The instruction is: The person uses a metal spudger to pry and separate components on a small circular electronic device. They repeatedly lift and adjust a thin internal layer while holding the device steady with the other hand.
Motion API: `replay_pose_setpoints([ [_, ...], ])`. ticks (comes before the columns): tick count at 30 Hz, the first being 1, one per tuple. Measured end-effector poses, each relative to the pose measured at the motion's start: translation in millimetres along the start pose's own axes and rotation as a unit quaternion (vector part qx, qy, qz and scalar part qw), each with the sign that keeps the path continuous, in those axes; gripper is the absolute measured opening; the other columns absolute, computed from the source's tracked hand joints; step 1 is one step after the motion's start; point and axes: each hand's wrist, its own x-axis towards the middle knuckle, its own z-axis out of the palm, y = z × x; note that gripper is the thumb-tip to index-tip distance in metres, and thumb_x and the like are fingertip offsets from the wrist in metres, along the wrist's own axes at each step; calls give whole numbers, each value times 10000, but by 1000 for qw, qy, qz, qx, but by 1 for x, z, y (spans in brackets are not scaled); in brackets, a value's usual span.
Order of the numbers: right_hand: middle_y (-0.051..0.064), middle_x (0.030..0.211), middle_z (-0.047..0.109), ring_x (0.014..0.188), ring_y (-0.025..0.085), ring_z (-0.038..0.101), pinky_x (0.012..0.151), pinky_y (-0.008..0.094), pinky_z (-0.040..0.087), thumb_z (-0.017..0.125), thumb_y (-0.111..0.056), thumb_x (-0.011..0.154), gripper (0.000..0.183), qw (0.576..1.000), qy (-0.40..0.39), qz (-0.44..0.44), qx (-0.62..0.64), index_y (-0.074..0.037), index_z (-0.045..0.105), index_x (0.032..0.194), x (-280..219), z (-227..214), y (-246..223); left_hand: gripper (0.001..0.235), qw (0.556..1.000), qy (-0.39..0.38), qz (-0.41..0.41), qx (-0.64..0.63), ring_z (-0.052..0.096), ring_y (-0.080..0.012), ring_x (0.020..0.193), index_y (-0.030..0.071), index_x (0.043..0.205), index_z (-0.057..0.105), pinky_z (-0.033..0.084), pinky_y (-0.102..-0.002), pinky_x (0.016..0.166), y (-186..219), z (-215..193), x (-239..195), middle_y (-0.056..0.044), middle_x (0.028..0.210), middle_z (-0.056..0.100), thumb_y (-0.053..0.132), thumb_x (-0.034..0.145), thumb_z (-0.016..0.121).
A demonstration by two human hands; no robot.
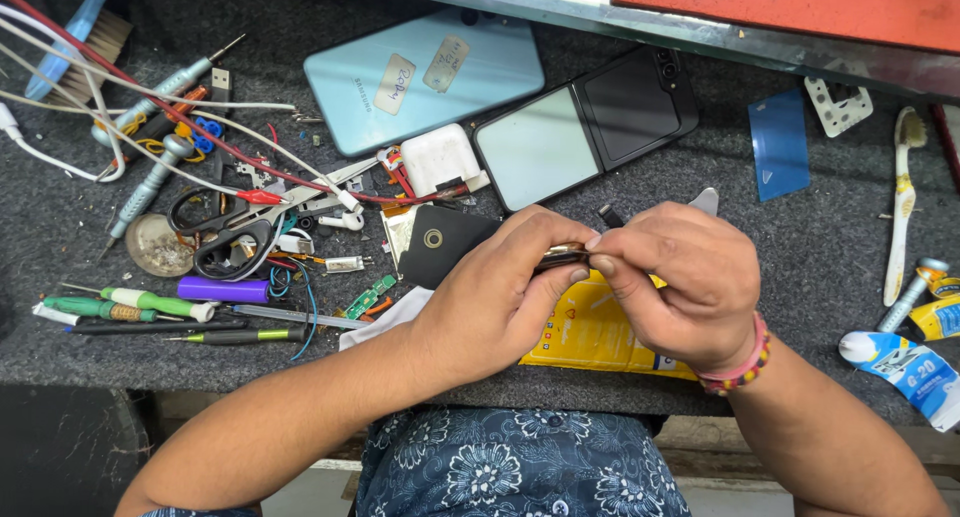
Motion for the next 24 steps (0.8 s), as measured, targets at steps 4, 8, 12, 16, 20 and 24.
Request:
replay_pose_setpoints([
  [4, 59, 802, 690, 710, 201, 681, 652, 318, 502, 741, 9, 882, 103, 999, -25, 3, 44, -30, 707, 972, 1, -7, 3, 245, 999, -35, 3, -1, 666, -331, 1136, 25, 1228, 567, 540, -392, 989, -3, -2, 3, -150, 1158, 639, 46, 990, 620],
  [8, 73, 777, 656, 700, 244, 646, 647, 367, 489, 782, 4, 832, 194, 996, -11, -59, -61, -34, 702, 1005, -1, -7, 0, 245, 999, -42, -20, -10, 685, -319, 1113, 14, 1222, 564, 549, -385, 966, -3, 0, 3, -157, 1140, 647, 60, 988, 622],
  [12, 62, 843, 681, 747, 241, 672, 685, 369, 550, 779, 39, 845, 259, 971, 30, -160, -176, -7, 700, 1087, -3, -2, -6, 258, 999, -30, -18, -17, 693, -317, 1132, 11, 1245, 560, 554, -379, 973, -2, 2, 3, -159, 1161, 658, 58, 998, 617],
  [16, 58, 856, 699, 756, 239, 690, 679, 366, 555, 761, 49, 834, 241, 964, 30, -182, -193, -5, 705, 1062, -2, -1, -6, 253, 999, -28, -31, -29, 706, -307, 1107, 12, 1241, 560, 564, -369, 944, 2, 1, 1, -153, 1147, 662, 65, 1001, 618],
  [20, 84, 829, 688, 730, 256, 672, 678, 367, 546, 782, 19, 851, 196, 978, 45, -155, -132, -13, 697, 1026, 4, 4, -3, 228, 999, -30, -11, -23, 696, -319, 1100, 17, 1220, 567, 558, -374, 948, 2, -3, 1, -154, 1141, 659, 54, 1001, 621],
  [24, 84, 800, 679, 715, 249, 672, 688, 368, 540, 768, 15, 856, 153, 993, 12, -105, -51, -16, 696, 987, 6, -1, -1, 241, 999, -38, -3, -21, 692, -323, 1083, 20, 1209, 571, 557, -377, 939, 0, -4, 2, -151, 1122, 648, 51, 976, 624],
])
